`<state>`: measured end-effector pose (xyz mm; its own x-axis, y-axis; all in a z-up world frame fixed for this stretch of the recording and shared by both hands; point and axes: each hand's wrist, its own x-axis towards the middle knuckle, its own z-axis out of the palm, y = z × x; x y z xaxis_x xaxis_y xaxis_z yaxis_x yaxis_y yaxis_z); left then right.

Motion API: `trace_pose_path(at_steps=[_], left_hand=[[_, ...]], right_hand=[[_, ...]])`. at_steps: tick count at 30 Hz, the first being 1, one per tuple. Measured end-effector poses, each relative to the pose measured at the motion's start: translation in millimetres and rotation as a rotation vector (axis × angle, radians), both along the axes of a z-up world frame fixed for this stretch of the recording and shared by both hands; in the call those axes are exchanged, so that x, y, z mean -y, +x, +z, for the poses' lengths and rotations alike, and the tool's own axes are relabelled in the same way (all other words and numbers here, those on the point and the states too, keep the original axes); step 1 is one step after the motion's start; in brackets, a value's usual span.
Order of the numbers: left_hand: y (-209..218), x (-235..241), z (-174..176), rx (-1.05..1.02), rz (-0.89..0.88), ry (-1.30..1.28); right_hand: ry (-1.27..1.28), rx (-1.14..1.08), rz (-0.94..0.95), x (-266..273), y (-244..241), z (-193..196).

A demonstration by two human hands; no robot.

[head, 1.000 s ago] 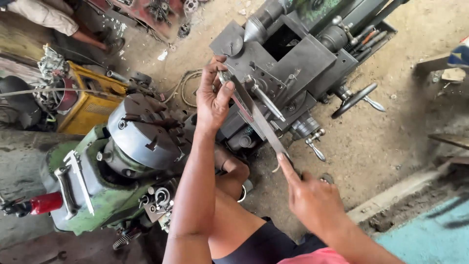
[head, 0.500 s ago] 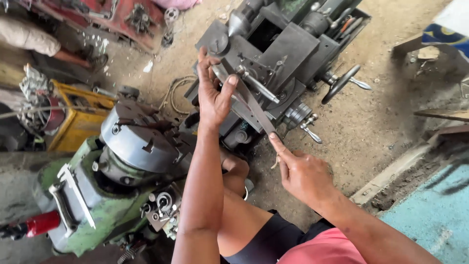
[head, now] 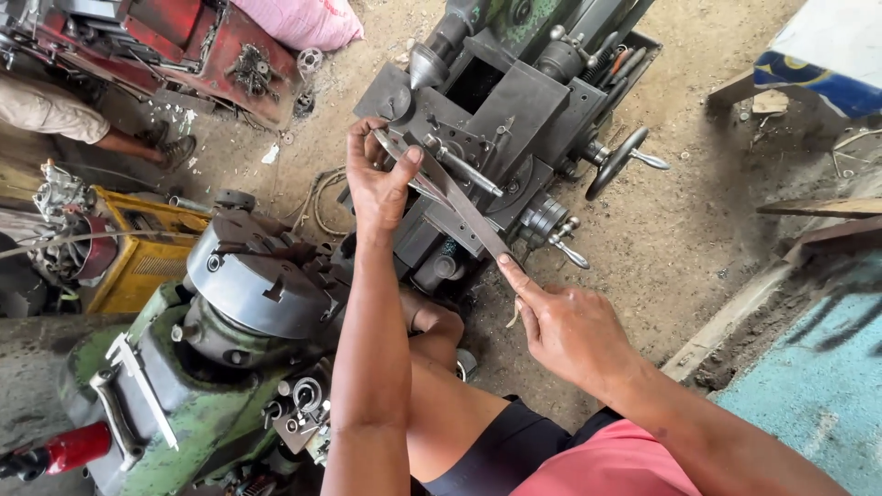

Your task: Filing the edges of a perforated metal plate using a hand file to remove burrs and sharp edges.

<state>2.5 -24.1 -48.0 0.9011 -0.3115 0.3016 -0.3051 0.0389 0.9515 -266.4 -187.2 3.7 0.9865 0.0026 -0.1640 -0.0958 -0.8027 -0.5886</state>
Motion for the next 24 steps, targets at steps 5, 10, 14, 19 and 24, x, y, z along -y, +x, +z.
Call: trace_pose_path(at_steps=[5,10,14,19,24], left_hand=[[22,-15,-19,-0.071,-0.026,0.000],[0,0,8,-0.054,-0.060,0.009],[-6,-2,11,-0.089,-0.040,-0.049],[24,-19,-32,-0.017,0.003,-0.040],[18,-17,-23,0.006,0.066,-0.027]], right_hand=[[-0.007,-0.060,0.029,4,-2,11],[-0.059,-0.089,0.028,0,-6,-20],[-0.222,-0.111,0.022,-11,-13,-15],[-0.012,-0.106,0.109,-5,29,20],[-0.090,-0.215,0.153,-6,24,42]])
